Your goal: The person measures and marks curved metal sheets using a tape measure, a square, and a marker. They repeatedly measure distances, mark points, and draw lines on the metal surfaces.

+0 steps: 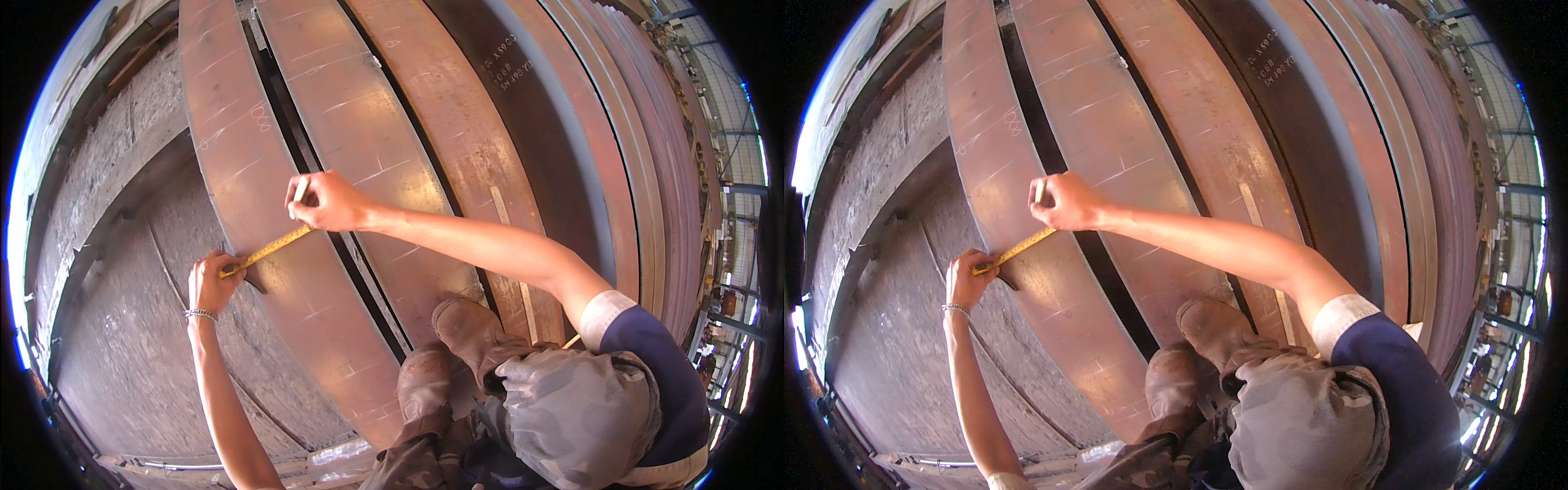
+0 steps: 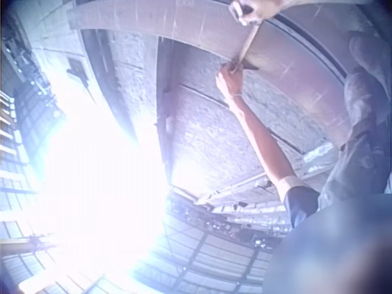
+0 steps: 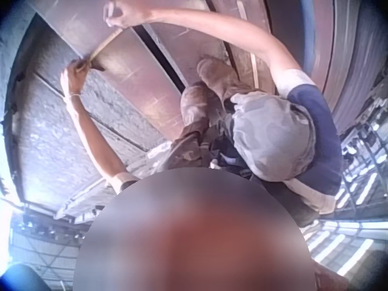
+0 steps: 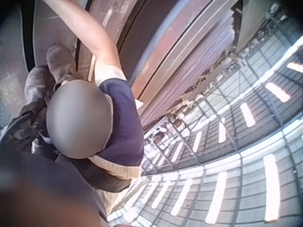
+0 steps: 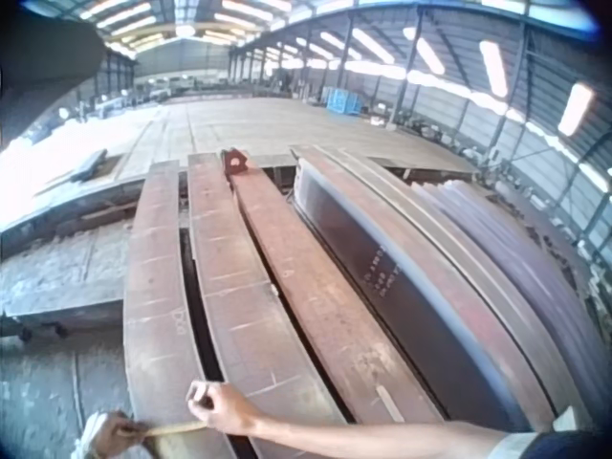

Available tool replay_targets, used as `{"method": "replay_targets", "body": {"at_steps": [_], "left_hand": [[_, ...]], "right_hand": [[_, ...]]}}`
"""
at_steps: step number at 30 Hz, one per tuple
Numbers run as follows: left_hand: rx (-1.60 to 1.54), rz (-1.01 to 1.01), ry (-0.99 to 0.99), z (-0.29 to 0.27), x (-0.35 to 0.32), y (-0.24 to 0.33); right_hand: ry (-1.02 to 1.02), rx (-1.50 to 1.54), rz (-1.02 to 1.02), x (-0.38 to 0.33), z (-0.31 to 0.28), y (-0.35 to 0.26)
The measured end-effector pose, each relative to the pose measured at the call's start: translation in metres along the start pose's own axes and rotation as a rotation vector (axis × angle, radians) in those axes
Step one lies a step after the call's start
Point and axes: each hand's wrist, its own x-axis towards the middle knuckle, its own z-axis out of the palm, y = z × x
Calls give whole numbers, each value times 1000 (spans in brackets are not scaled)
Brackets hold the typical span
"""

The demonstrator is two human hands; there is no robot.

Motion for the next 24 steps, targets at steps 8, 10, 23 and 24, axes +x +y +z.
{"method": "replay_targets", "body": {"at_steps": [8, 10, 23, 24], "left_hand": [[24, -9, -3, 2, -1, 1], [45, -5, 1, 1, -3, 2], [77, -30, -7, 0, -1, 7], [82, -32, -7, 0, -1, 7]], "right_hand": [[-103, -39, -9, 33, 57, 18], [-118, -70, -6, 39, 61, 21], [-183, -129, -39, 42, 59, 24], [-184, -125, -38, 41, 59, 23]]}}
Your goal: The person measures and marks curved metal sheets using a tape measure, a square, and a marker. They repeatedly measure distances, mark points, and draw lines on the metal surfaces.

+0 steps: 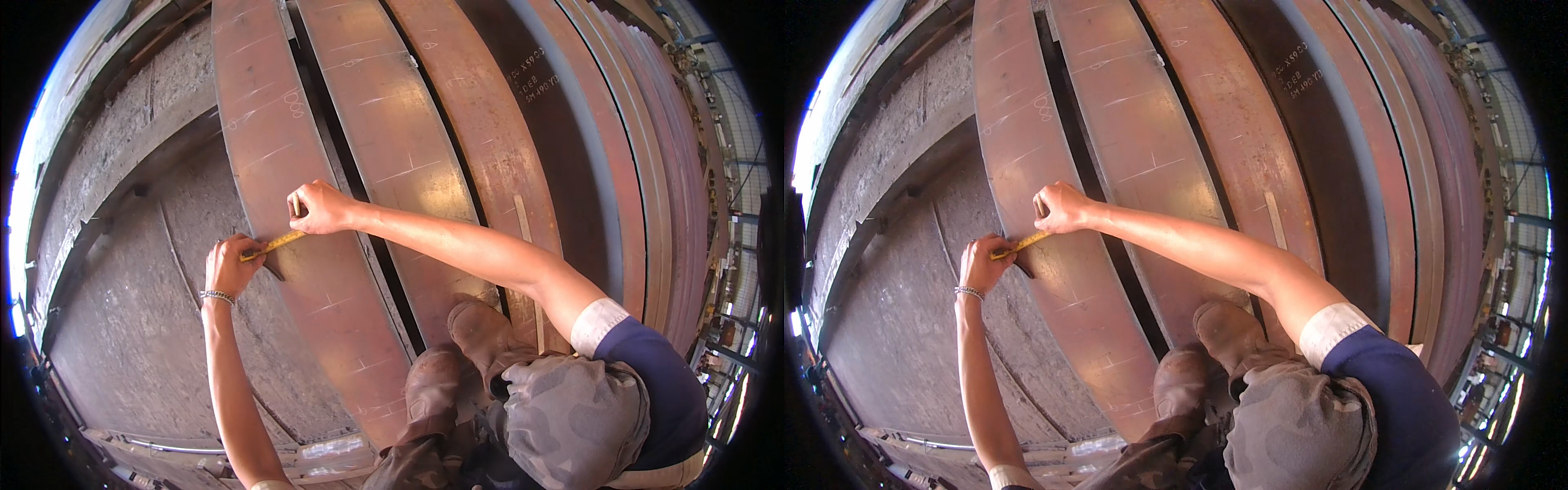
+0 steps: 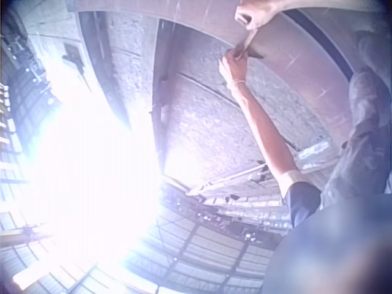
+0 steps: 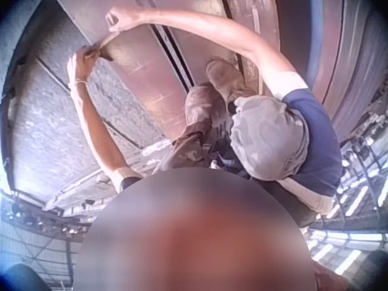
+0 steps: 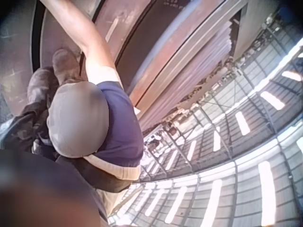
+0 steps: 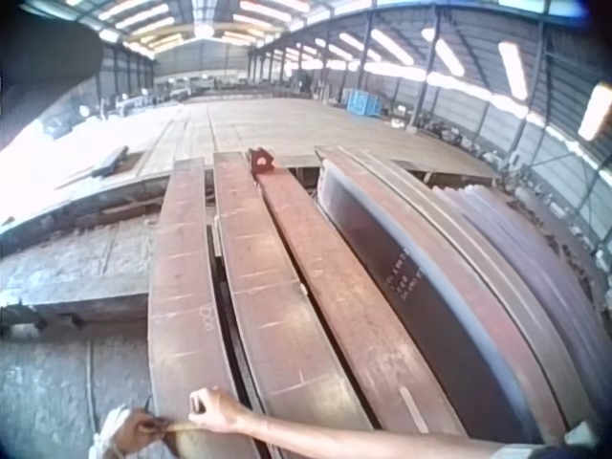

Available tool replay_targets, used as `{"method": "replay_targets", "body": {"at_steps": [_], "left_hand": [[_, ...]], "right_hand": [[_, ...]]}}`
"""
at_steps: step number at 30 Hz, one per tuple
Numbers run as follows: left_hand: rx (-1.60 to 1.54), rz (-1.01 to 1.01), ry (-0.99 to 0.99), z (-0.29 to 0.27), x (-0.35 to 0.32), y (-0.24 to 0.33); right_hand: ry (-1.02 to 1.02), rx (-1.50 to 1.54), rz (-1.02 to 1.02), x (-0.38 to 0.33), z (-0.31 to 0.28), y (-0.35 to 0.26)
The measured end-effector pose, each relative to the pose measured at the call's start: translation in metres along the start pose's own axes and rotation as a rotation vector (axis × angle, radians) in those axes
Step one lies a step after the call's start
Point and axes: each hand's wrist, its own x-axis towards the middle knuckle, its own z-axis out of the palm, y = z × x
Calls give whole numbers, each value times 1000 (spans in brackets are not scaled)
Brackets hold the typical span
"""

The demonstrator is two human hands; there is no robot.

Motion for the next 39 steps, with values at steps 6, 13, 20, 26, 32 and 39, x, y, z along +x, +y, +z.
{"method": "replay_targets", "body": {"at_steps": [6, 13, 20, 26, 32, 39], "left_hand": [[-5, 0, 9, 1, -1, 1], [13, 5, 16, -1, -1, 2], [-66, 15, 40, -7, 9, -1], [-4, 75, 162, -33, 58, -6], [26, 35, 187, -42, 105, -16], [22, 2, 164, -38, 118, -35]], "right_hand": [[147, -133, -99, -2, 11, -9], [420, -81, -284, 9, -17, -33], [599, 41, -112, -5, -71, -36], [655, 160, -2, -12, -110, -19], [623, 193, 9, -21, -119, -8], [591, 189, 90, -26, -124, 3]]}}
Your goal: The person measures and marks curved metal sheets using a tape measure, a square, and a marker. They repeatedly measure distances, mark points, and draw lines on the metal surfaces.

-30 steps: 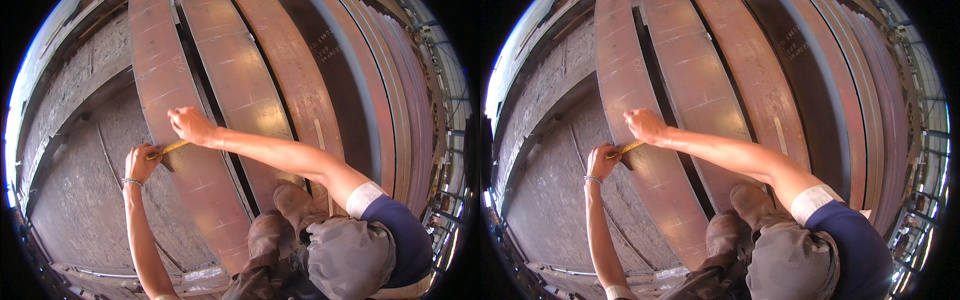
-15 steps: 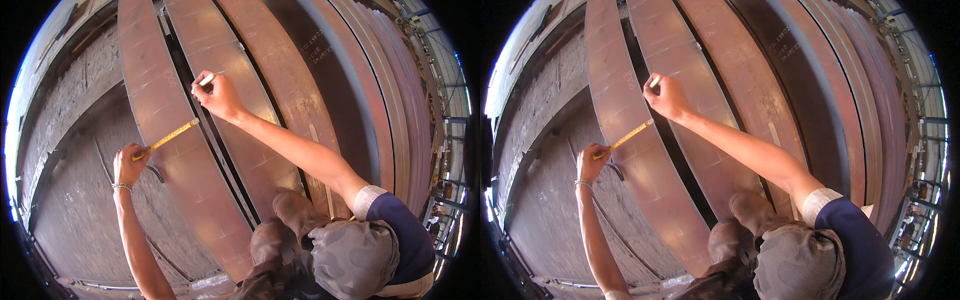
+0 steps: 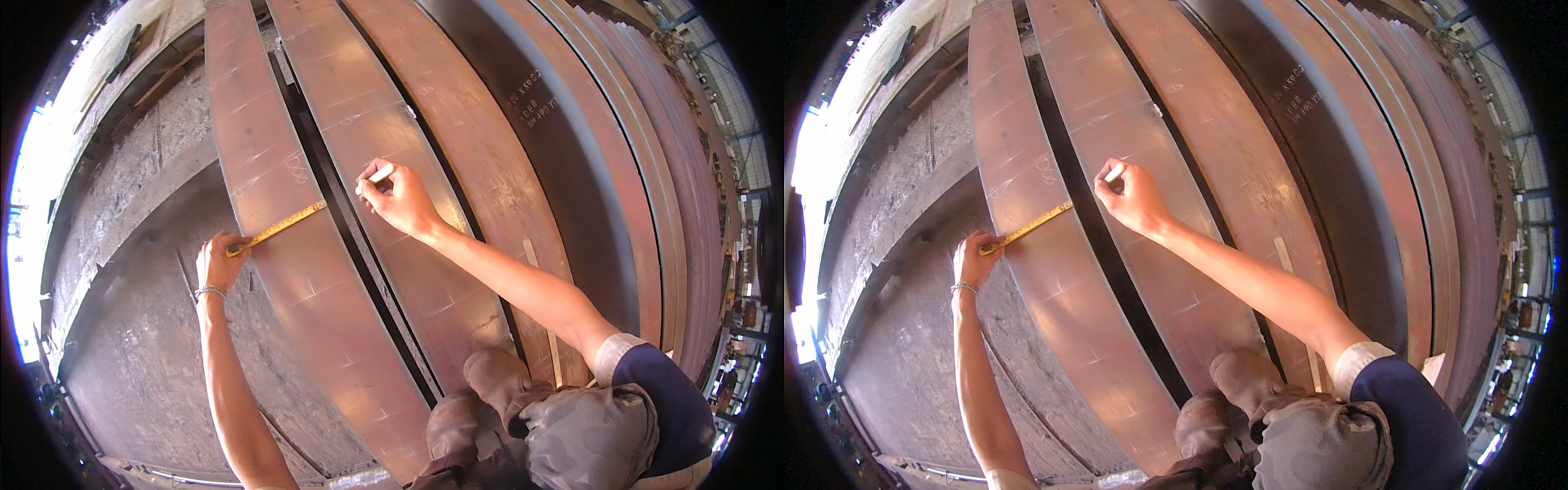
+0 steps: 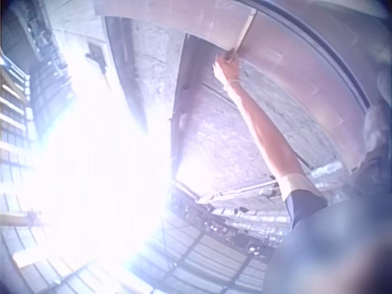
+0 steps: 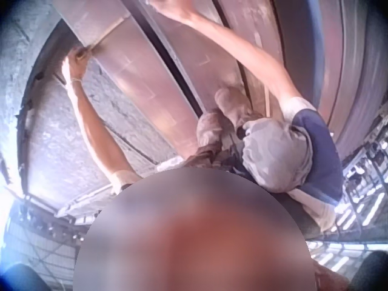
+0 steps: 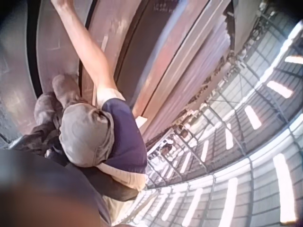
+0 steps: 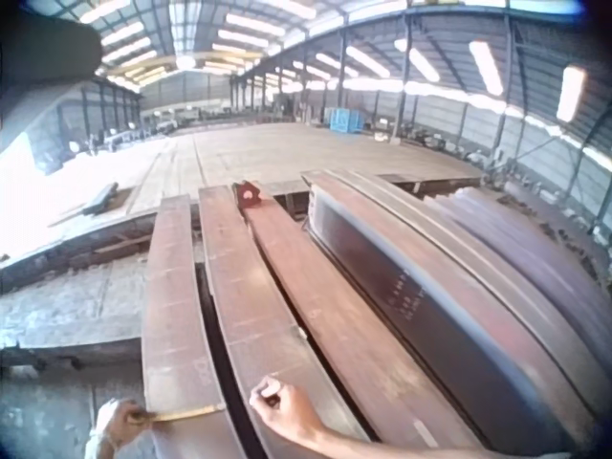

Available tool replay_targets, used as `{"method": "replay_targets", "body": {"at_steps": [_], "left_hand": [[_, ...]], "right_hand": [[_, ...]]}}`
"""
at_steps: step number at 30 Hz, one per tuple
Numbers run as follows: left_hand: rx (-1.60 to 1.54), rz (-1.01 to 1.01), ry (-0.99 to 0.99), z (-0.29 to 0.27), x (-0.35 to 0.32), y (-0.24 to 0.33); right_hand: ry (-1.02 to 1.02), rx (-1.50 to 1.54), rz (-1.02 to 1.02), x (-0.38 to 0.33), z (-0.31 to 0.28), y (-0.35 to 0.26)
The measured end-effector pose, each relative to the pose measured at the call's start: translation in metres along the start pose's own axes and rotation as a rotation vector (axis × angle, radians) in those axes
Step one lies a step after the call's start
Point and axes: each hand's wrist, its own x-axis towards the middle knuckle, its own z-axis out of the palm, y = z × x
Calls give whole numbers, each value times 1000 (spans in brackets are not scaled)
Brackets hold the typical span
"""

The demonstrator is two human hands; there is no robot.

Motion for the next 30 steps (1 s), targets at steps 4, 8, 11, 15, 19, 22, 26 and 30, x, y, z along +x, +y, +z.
{"method": "replay_targets", "body": {"at_steps": [4, 8, 11, 15, 19, 22, 26, 30], "left_hand": [[58, 11, 13, 0, 1, -3], [34, -9, -8, 2, 1, -2], [30, 0, -13, 2, 1, -2], [37, -10, -27, 0, 3, -2], [32, -16, -33, -1, 4, -2], [12, -24, -62, -2, 7, -2], [38, -34, -68, -3, 8, -1], [43, -37, -80, -2, 7, 1]], "right_hand": [[-7, -21, -28, 0, 1, 0], [-23, -18, -7, 2, 4, -1], [-49, -41, -11, 4, 8, -2], [-66, -36, -9, 12, 25, -6], [-223, -29, -68, 37, 53, -9], [-325, -59, -64, 61, 85, -7], [-384, -238, -141, 81, 123, 5], [-386, -309, -123, 85, 137, 17]]}}
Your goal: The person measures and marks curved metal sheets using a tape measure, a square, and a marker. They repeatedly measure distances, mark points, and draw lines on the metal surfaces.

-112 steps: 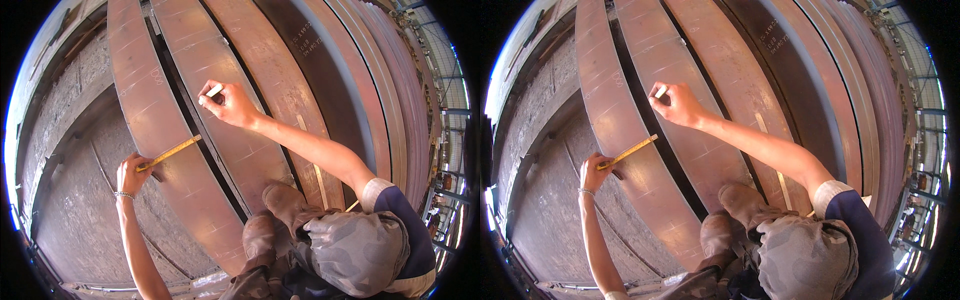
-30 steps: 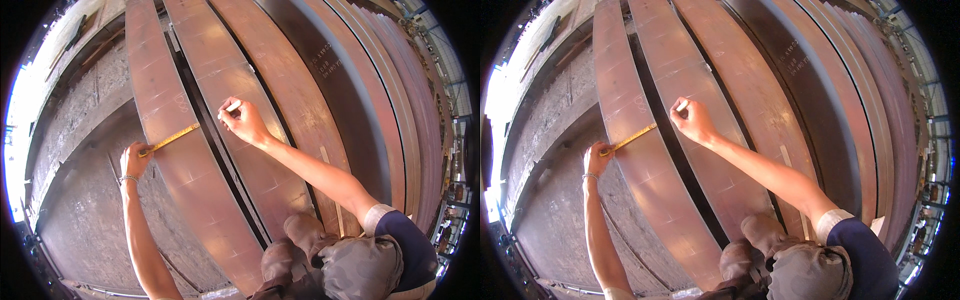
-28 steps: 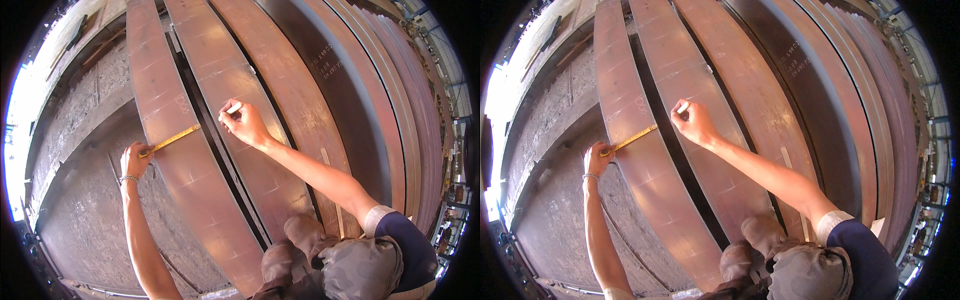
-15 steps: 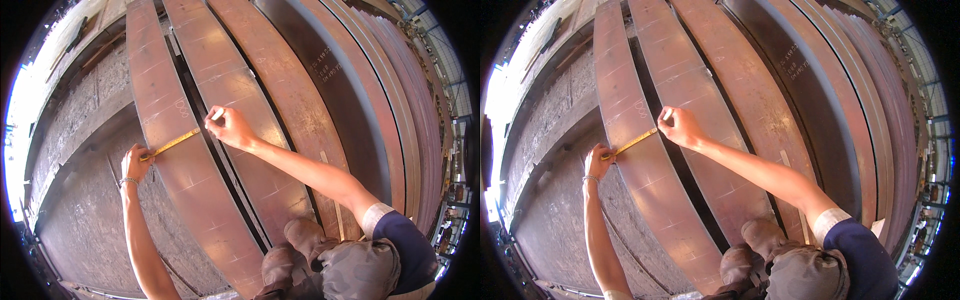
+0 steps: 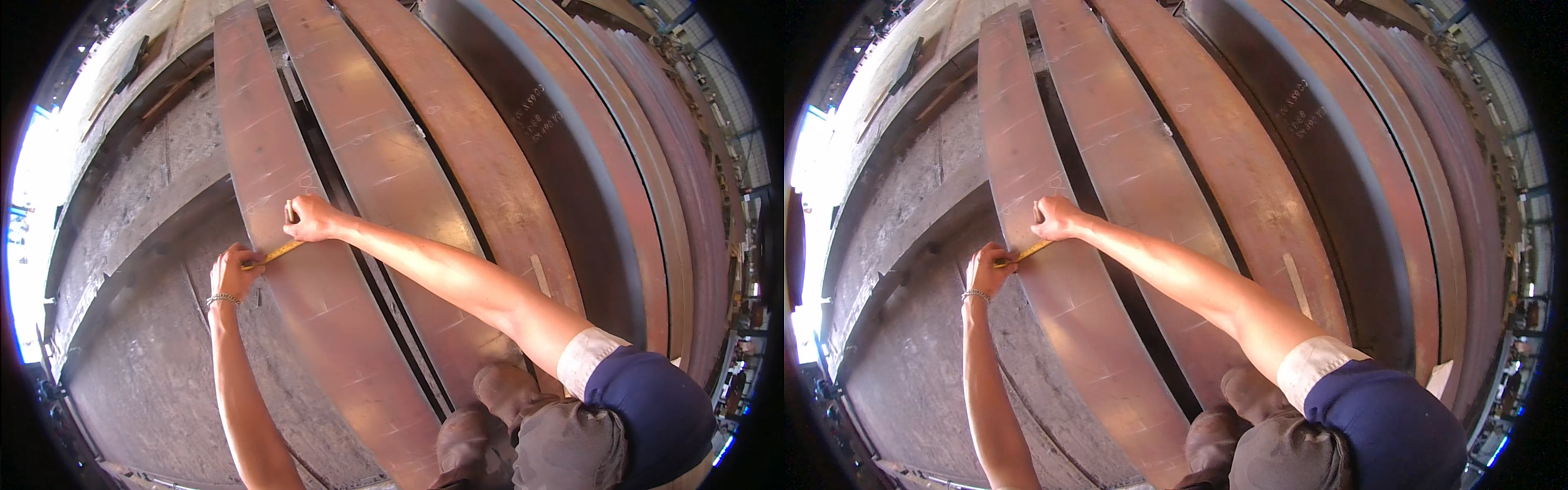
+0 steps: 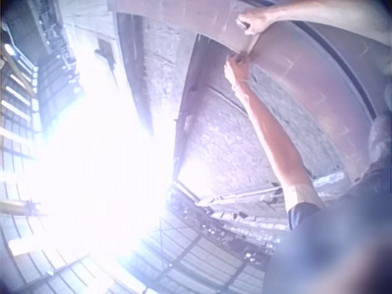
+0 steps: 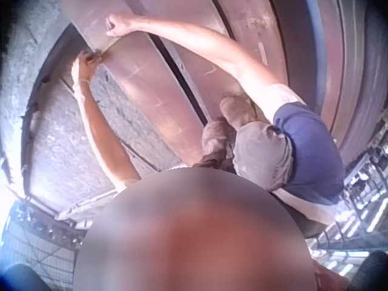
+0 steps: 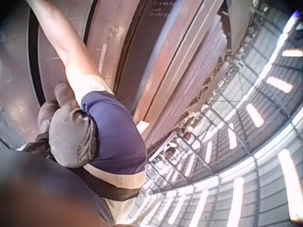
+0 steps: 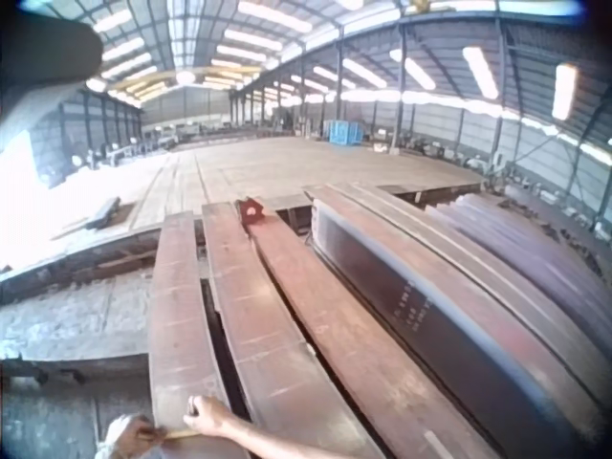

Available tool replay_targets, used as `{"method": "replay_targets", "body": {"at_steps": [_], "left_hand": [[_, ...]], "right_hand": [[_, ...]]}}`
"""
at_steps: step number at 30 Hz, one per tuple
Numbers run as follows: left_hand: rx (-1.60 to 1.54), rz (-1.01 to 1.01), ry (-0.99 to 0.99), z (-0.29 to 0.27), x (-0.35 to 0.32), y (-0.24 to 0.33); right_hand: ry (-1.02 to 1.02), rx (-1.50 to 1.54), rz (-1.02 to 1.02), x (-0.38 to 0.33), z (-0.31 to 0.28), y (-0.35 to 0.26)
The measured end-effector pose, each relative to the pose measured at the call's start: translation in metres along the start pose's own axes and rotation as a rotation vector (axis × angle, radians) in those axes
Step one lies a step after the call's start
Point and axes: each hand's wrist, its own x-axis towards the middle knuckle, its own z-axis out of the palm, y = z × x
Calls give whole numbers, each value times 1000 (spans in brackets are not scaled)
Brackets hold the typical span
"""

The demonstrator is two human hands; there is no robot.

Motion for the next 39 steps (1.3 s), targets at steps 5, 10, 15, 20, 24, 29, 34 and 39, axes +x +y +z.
{"method": "replay_targets", "body": {"at_steps": [5, 10, 15, 20, 24, 29, 34, 39], "left_hand": [[17, -5, 4, -2, -1, 3], [7, -8, -14, -5, -1, 6], [-22, -12, -13, -4, 0, 6], [14, -8, -10, -4, 2, 4], [-10, 27, 29, -1, 0, 2], [62, 0, 15, -3, 2, 1], [-90, 60, 99, -7, 2, 25], [-209, 192, 194, 11, 36, 97]], "right_hand": [[-76, 171, 38, 2, -2, 2], [-132, 114, 46, 5, -3, 2], [-89, 54, -64, 7, 0, 6], [75, -245, -302, 7, 7, -8], [398, -47, -422, -3, -14, -19], [561, 105, -273, -39, -79, -11], [675, 154, -5, -97, -166, 30], [808, 280, 105, -135, -217, 63]]}}
